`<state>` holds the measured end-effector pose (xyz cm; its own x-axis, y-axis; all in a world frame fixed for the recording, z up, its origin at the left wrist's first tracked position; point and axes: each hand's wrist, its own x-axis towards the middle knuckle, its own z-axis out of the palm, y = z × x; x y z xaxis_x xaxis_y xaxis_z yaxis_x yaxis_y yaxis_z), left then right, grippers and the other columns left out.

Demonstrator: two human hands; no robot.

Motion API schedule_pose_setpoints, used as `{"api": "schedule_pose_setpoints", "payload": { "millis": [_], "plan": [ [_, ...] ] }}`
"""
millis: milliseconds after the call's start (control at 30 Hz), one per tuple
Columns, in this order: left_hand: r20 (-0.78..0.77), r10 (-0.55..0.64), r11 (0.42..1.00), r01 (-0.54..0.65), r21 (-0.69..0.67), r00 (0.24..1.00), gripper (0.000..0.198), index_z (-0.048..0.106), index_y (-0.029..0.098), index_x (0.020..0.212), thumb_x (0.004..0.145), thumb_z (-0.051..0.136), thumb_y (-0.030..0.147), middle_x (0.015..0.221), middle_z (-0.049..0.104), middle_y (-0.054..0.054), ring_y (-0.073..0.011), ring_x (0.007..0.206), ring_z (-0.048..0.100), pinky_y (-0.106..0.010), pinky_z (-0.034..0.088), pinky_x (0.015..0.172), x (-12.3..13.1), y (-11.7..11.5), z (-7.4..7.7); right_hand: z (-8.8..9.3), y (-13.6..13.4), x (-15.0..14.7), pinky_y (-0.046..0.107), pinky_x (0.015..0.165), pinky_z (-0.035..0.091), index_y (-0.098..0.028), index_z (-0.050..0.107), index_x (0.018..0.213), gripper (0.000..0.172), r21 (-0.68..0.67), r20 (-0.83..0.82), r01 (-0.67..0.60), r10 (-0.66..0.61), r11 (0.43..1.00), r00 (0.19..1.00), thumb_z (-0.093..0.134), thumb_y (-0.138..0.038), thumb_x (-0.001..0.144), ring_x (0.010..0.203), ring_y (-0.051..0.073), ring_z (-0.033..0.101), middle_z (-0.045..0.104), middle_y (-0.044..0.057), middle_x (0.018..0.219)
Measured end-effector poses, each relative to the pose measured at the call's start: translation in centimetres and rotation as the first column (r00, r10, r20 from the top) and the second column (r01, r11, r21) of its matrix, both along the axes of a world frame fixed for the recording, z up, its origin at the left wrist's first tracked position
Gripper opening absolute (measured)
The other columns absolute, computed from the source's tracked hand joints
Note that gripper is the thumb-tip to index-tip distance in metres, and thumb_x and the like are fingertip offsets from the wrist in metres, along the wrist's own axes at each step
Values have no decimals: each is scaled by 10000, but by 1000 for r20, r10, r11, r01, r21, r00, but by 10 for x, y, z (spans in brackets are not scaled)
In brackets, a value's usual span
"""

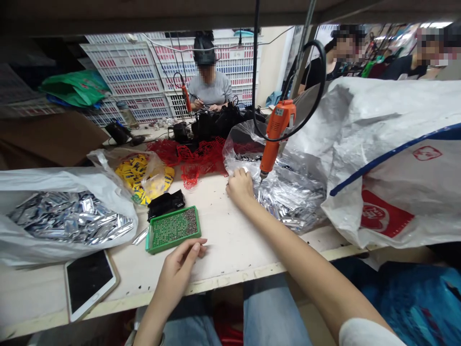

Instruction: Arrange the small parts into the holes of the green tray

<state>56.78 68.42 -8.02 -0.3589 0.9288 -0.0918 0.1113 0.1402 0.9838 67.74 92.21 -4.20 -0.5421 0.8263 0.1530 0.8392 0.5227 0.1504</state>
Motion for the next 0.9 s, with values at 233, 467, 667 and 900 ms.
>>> {"api": "schedule_pose_setpoints", "payload": {
  "millis": [233,467,667,900],
  "plan": [
    [14,7,1000,-7,6,1000,452,752,206,1019,906,532,583,878,730,-80,-231,862,700,-360,566,833,1,-1,-2,3,32,-20,517,1127,375,-161,689,1089,246,-12,45,26,-26,1000,999,635,-368,969,1259,277,546,640,98,1291],
    [30,14,1000,-14,6,999,450,749,201,1027,918,522,574,883,746,-87,-229,834,691,-359,562,806,0,1,-3,5,16,-5,499,1069,396,-165,728,1037,196,-90,39,-109,112,990,993,646,-323,955,1234,286,546,668,94,1200],
    [39,11,1000,-12,18,999,441,751,202,1019,919,525,566,870,738,-82,-228,828,692,-357,562,804,1,0,-1,7,-28,21,426,954,337,-215,807,999,176,-177,4,-271,276,946,961,655,-275,934,1135,301,531,676,117,1054],
    [29,15,999,-16,38,999,414,754,200,1008,927,531,539,867,738,-79,-229,830,698,-355,565,800,2,1,1,8,-65,48,368,857,313,-243,793,986,143,-214,-3,-327,334,920,942,671,-268,917,1019,250,541,674,69,965]
  ]
}}
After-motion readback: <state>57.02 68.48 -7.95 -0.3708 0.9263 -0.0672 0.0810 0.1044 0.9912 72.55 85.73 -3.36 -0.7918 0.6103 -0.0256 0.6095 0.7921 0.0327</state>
